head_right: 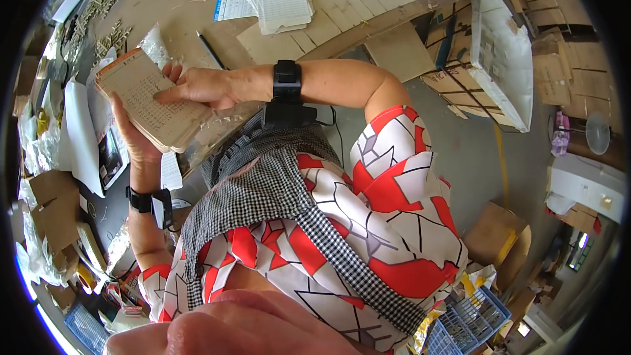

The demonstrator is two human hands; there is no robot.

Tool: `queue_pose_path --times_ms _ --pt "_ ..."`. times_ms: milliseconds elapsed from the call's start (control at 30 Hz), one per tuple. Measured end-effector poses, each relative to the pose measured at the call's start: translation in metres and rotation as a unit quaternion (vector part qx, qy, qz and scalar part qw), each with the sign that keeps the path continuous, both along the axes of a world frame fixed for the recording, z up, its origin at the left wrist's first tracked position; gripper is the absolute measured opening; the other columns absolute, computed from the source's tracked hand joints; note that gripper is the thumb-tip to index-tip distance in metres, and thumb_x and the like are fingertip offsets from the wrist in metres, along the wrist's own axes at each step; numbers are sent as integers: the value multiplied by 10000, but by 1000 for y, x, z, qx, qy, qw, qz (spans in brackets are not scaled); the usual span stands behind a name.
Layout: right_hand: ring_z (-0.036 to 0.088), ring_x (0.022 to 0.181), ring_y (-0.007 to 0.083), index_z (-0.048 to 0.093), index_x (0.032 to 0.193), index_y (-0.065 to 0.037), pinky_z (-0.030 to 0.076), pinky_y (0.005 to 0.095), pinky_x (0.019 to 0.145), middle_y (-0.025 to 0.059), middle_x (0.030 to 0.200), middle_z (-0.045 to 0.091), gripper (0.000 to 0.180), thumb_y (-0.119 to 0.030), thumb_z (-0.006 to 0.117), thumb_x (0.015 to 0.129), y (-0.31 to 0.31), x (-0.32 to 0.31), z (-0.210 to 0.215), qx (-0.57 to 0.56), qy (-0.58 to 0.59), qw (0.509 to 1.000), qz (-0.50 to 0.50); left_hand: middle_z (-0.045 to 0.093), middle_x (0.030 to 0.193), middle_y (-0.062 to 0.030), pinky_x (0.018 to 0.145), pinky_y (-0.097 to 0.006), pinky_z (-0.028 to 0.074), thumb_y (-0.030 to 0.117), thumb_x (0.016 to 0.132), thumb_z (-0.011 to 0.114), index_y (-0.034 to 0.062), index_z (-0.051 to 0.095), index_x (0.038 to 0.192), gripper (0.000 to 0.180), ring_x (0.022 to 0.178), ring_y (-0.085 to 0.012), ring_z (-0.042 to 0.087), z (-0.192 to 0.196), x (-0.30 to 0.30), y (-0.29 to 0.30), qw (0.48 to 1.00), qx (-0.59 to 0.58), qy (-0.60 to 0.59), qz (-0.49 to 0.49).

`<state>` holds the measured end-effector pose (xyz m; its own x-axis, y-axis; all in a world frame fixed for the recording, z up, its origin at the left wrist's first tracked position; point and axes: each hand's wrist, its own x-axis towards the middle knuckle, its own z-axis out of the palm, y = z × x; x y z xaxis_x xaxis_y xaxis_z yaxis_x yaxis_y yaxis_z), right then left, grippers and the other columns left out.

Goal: The person is sorting and reviewing various booklets and vouchers in a warehouse setting.

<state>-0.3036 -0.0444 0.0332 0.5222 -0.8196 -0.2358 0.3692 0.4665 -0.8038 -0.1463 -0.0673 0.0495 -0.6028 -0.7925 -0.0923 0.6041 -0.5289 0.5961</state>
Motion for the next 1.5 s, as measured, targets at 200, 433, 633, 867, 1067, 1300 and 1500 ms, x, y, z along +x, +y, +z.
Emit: queue_pose_path --times_ms 200,433,633,867,1067,1300,1500 --pt "593 732 311 612 778 -44 477 375 649 142 778 609 163 -176 527 821 -35 -131 -3 -545 664 494 -134 501 1028 -156 868 -421 434 494 778 542 -7 389 1212 680 909 -255 528 2 6 -1 999 34 0 -8" --pt "611 806 343 599 775 5 500 419 695 179 752 611 178 -137 500 812 -72 -296 -29 -413 840 300 -183 496 994 -139 740 -366 455 482 756 577 -3 380 1222 701 830 -211 515 -4 3 2 996 49 -33 -74" --pt "625 776 351 621 858 8 511 429 691 194 768 622 168 -112 517 801 -95 -301 -31 -416 869 258 -78 501 992 -118 737 -331 440 442 735 594 0 377 1226 696 839 -189 508 -5 3 9 992 -1 -69 -109" --pt "580 755 368 539 706 34 472 447 680 220 728 581 154 -115 557 742 -82 -275 3 -389 861 327 -34 385 1262 -166 1011 -394 288 402 632 678 0 320 1296 854 1188 -267 382 -17 26 16 820 -484 -292 91" --pt "592 572 208 548 689 -21 459 323 534 115 679 611 110 -122 565 732 -78 -299 -4 -383 758 495 -185 306 1343 -162 1031 -379 235 364 609 715 -2 154 1378 1020 1239 -264 321 -45 25 17 760 -541 -358 38" --pt "564 679 122 534 912 -16 462 247 620 56 788 597 124 -58 554 798 -45 -195 64 -289 408 842 -202 502 1068 -117 859 -327 402 388 642 613 -11 331 1299 819 958 -208 508 -28 20 15 929 -319 -189 -8" --pt "572 702 63 579 1012 -14 463 194 634 16 823 622 218 -155 580 846 -25 -85 68 -318 261 911 -23 472 1201 -182 777 -349 454 449 647 613 -42 328 1291 858 888 -239 556 8 16 18 988 -126 8 -89"
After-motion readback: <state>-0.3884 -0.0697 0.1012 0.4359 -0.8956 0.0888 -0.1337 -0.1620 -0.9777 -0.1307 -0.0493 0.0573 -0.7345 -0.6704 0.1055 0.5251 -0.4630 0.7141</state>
